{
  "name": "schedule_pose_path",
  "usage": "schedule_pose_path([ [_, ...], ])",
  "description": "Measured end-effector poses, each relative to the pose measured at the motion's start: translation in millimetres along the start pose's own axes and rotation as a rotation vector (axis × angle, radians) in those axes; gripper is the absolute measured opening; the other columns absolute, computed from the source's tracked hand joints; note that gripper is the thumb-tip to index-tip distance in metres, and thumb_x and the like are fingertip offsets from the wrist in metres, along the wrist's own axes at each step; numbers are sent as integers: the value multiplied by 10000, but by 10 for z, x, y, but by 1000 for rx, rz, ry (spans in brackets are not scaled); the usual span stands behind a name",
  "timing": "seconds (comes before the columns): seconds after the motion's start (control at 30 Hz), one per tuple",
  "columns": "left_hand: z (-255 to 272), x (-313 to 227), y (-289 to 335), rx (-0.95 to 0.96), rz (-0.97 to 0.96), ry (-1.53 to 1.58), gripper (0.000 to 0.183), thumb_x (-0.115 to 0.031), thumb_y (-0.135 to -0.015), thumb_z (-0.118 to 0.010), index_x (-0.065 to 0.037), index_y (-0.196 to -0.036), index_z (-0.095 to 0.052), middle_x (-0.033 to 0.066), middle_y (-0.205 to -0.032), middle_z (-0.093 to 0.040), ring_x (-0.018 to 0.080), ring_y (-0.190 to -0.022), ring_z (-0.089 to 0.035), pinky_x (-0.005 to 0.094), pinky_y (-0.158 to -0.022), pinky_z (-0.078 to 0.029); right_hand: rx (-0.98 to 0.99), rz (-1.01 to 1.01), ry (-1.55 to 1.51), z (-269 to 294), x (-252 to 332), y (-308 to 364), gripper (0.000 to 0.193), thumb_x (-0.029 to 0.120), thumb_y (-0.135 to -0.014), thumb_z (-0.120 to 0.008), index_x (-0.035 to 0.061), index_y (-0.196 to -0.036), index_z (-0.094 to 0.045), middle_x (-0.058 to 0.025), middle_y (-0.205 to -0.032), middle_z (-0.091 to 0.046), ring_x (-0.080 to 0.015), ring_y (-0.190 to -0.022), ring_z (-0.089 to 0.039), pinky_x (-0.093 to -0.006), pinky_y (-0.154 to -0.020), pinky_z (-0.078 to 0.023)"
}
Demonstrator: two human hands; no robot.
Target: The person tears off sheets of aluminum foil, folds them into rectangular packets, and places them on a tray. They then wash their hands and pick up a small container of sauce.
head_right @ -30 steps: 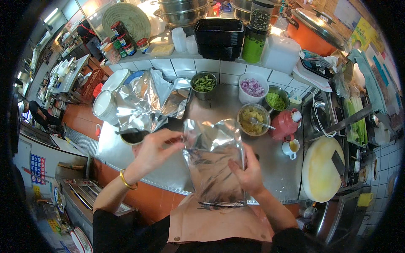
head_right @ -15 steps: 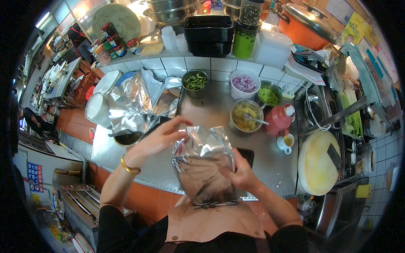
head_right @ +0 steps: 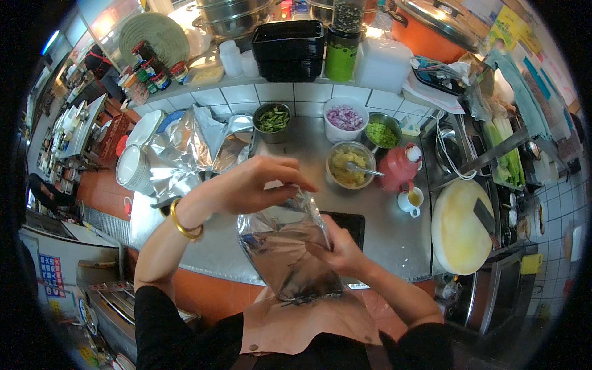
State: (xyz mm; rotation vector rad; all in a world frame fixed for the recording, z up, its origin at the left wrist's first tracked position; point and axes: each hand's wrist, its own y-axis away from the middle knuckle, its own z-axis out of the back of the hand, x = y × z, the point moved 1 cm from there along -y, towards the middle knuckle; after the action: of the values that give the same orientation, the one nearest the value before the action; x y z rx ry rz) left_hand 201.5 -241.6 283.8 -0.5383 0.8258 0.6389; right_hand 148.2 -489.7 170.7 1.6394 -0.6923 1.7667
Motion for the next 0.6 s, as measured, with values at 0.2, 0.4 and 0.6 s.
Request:
schedule_pose_path([
  [0.2,103,-162,-29,35,16,-416,188,-123,-942,-717,-53,-1117,-725,119,-1085,-641,280,-979,-651,398,-825,-545,28,-69,57,16,66,-1,580,161,-976,-704,12,-1471,-441,-108,-1128,-688,-138,-985,-608,-311,-924,-489],
  [0.4,66,-9,-87,10,-174,-272,171,-166,-958,-717,-25,-1053,-694,103,-1234,-644,274,-1096,-657,399,-899,-552,5,9,82,-10,54,-14,565,149,-967,-708,20,-1456,-457,-102,-1075,-684,-136,-937,-611,-304,-886,-496],
  [0.6,26,87,-81,166,48,10,173,-169,-1021,-628,-8,-1084,-627,121,-973,-680,296,-906,-679,391,-781,-550,3,32,84,-19,-4,10,539,142,-969,-714,25,-1437,-473,-98,-1005,-668,-125,-896,-595,-303,-860,-500],
])
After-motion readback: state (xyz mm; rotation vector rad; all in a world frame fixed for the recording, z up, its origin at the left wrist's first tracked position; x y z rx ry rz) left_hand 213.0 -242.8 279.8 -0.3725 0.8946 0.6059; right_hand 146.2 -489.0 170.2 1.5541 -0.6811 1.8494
